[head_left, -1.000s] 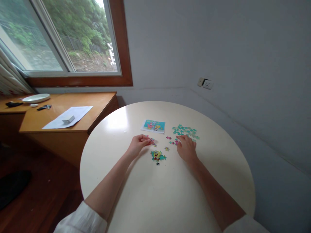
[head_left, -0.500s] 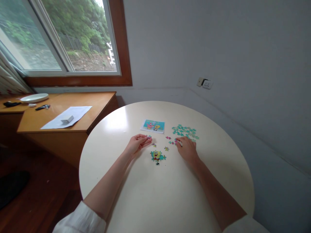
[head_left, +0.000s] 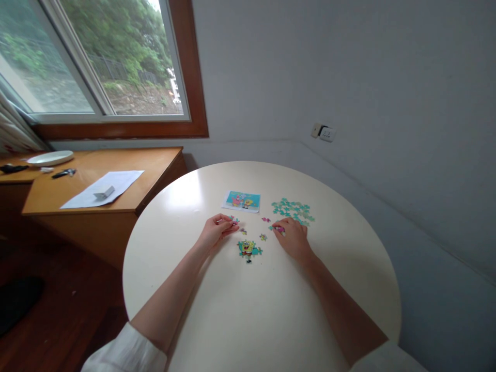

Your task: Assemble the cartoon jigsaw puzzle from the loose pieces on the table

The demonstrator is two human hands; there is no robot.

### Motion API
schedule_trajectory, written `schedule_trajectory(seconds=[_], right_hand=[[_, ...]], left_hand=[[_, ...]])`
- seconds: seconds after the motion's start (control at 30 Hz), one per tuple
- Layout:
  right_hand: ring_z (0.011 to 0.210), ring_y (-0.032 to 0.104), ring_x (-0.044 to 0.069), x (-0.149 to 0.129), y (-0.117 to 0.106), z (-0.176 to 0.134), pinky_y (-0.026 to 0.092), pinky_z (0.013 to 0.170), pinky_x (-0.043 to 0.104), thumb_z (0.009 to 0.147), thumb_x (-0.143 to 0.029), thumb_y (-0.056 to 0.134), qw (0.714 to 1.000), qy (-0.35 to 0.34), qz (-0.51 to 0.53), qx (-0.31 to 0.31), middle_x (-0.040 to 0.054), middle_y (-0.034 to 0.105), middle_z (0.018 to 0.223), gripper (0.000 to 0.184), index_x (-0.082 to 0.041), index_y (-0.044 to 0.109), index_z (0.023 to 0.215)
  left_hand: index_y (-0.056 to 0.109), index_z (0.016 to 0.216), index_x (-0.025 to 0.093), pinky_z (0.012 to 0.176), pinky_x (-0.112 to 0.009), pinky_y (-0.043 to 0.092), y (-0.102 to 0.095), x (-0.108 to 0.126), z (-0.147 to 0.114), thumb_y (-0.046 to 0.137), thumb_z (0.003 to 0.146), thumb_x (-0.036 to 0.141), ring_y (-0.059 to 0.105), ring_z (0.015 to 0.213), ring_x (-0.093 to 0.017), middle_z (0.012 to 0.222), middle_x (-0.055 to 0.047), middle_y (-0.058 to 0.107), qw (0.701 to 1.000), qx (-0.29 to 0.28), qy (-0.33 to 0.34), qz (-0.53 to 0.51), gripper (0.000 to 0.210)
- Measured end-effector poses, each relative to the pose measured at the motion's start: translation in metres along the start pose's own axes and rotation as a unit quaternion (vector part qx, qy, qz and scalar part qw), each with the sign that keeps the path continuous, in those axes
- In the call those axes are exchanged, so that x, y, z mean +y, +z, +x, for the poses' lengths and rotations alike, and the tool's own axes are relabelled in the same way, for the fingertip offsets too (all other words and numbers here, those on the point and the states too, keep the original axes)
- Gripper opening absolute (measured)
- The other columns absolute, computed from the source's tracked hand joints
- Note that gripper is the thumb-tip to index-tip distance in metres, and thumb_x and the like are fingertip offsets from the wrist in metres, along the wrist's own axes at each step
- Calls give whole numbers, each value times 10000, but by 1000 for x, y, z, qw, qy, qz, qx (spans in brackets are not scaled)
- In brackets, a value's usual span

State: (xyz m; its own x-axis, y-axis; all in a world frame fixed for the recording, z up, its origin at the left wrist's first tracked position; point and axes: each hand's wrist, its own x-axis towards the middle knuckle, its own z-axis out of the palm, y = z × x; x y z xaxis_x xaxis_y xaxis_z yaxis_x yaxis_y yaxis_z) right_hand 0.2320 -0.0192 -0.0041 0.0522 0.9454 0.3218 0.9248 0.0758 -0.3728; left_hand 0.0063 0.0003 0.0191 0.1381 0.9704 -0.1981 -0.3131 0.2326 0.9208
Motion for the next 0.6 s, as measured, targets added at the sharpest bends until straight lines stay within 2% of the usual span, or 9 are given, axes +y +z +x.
schedule_trajectory(seconds=[0.17, 0.3, 0.47, 0.6], right_hand=[[896, 510, 206, -2, 1, 0, 296, 775, 350, 745, -173, 515, 999, -9, 19, 29, 48, 601, 922, 171, -218, 652, 838], [905, 525, 188, -10, 4, 0, 299, 821, 357, 754, -142, 490, 994, -68, 82, 17, 46, 589, 914, 216, -226, 654, 866], [989, 507, 197, -17, 9, -4, 305, 841, 358, 754, -136, 507, 987, -133, 92, -15, 49, 582, 953, 221, -243, 664, 866], [985, 509, 192, -16, 10, -4, 307, 837, 356, 780, -122, 470, 987, -134, 85, -26, 52, 584, 964, 250, -238, 661, 892]], left_hand=[[519, 666, 126, 622, -212, 479, -1, -1, 2, 668, 610, 162, 620, 579, -102, 567, 1, 613, 997, 23, 44, 57, 163], [526, 644, 133, 571, -208, 438, -1, -2, 3, 622, 607, 185, 552, 527, -82, 559, 20, 574, 982, 32, 116, 148, 115], [542, 628, 147, 538, -206, 380, -5, -7, 7, 544, 625, 160, 510, 561, -94, 599, 6, 574, 929, 52, 214, 299, 14], [562, 631, 156, 584, -224, 382, -8, -10, 9, 511, 624, 127, 503, 589, -106, 628, 1, 591, 888, 63, 224, 396, 59]])
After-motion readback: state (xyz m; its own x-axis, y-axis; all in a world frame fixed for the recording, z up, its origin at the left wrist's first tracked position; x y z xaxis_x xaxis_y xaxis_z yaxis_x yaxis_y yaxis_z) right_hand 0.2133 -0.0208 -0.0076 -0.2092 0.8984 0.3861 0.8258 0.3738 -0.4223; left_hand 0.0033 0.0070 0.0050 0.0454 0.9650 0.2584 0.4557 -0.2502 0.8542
